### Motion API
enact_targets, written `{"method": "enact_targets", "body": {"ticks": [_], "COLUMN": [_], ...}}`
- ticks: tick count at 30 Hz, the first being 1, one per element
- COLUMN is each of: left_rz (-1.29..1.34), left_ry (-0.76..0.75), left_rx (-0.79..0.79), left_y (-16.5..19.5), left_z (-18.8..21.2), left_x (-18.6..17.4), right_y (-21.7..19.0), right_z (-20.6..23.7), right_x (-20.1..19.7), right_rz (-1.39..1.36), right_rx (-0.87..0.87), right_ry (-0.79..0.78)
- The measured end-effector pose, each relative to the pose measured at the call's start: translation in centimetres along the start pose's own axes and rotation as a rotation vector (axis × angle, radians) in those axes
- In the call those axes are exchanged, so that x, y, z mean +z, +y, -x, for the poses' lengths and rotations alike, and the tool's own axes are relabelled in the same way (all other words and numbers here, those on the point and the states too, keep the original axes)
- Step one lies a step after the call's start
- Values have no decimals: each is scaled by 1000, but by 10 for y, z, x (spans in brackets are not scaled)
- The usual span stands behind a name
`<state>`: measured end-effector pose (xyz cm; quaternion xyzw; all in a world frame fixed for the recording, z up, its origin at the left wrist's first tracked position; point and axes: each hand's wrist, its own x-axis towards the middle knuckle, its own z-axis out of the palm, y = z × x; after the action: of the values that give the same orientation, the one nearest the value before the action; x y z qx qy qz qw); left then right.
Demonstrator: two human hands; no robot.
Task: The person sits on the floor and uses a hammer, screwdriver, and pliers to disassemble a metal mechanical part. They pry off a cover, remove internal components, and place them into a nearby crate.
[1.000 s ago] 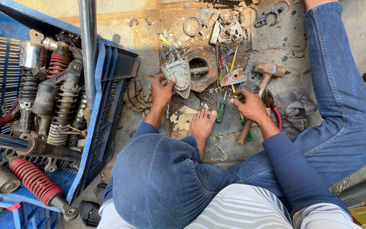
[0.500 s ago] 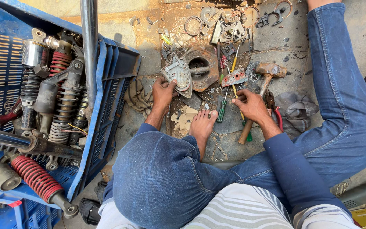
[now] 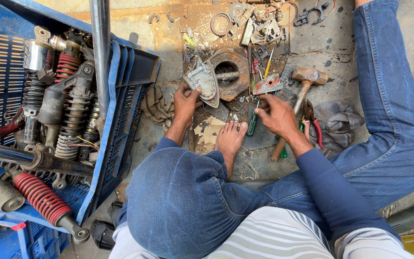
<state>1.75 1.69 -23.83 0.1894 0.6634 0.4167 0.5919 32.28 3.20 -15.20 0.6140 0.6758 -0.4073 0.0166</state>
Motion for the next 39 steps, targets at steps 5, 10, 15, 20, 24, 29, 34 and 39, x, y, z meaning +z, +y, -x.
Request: {"method": "enact_targets", "body": {"ticks": [5,10,15,20,24,29,34,39], "left_rz": [18,21,-519,-1271,-1387,-996,-480,-573], "left_ry": [-11,-48,165,106,57,72,53,145], "left_rx": [23,46,111,432,405,194,244,223], "left_y": [-2,5,9,1,1,-5,-16,-20], "left_z": [4,6,17,24,15,19,41,82], "left_x": [1,-7,-17,-13,-11,-14,-20,-39], "right_y": [-67,-96,-90,-88,-85,-77,-71,-72], "right_z": [-19,-34,-36,-39,-39,-39,-40,-42], "right_x": [20,31,34,37,36,32,33,30], "right_rz": [294,357,329,331,312,273,268,256], "right_rx": [-160,-269,-267,-255,-251,-232,-243,-216], "right_ry": [-190,-133,-148,-171,-198,-240,-242,-280]}}
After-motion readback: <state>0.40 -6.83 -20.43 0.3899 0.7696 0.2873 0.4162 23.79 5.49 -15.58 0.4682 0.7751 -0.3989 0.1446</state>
